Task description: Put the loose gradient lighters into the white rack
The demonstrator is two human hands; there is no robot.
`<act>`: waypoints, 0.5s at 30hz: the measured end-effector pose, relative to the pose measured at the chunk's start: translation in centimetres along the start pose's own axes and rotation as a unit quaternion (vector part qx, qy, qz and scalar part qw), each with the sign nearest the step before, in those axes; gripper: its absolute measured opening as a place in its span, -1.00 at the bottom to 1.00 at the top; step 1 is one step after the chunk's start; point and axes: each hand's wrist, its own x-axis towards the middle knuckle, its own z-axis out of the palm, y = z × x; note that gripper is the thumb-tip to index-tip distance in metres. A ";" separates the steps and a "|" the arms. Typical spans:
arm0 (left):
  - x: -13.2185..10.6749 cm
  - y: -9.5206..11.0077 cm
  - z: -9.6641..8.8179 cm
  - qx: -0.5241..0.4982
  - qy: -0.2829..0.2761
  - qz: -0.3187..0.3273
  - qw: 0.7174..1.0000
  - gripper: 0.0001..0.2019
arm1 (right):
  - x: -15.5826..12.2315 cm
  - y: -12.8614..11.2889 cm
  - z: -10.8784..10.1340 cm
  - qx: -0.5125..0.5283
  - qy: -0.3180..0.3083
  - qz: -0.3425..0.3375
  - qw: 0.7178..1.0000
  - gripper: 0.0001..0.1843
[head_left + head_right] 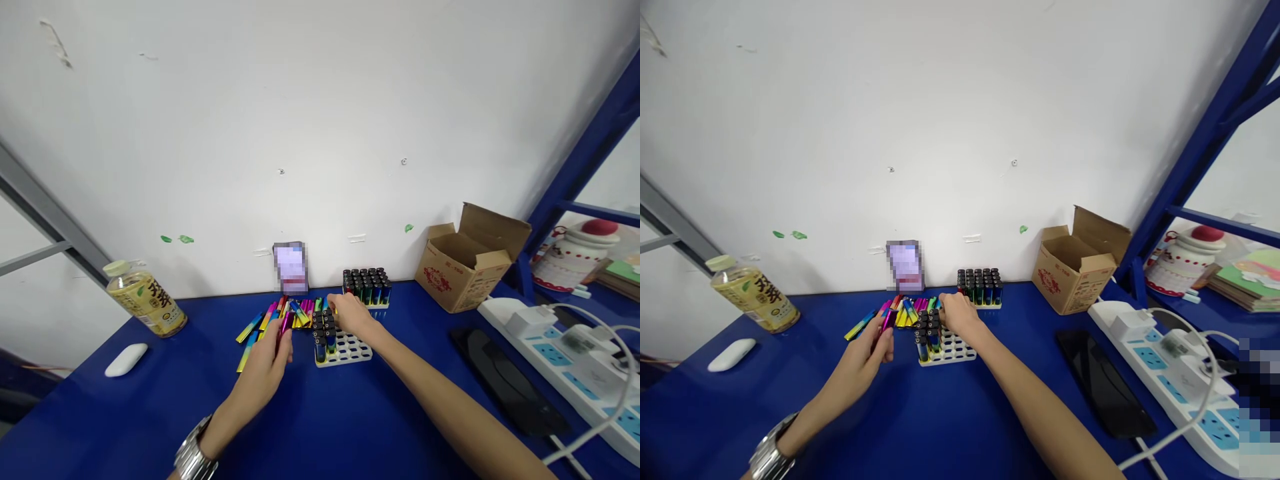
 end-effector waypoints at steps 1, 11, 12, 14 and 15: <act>0.6 0.0 0.1 -0.034 0.004 0.007 0.999 -0.76 | 0.0 0.0 0.0 0.003 0.005 -0.001 1.000 -0.80; 2.4 -1.5 2.2 -0.141 0.073 -0.016 0.987 -0.62 | -0.6 0.2 0.3 0.002 0.024 -0.017 1.000 -0.78; 2.3 -1.8 2.3 -0.150 0.071 -0.017 0.986 -0.64 | -0.7 0.2 0.4 0.001 0.025 -0.012 1.000 -0.77; 2.2 -2.1 2.5 -0.164 0.068 -0.017 0.984 -0.66 | -0.7 0.0 0.6 -0.002 0.028 0.006 1.000 -0.75; 2.1 -2.2 2.5 -0.168 0.068 -0.016 0.983 -0.67 | -0.7 0.0 0.7 -0.003 0.028 0.016 0.999 -0.73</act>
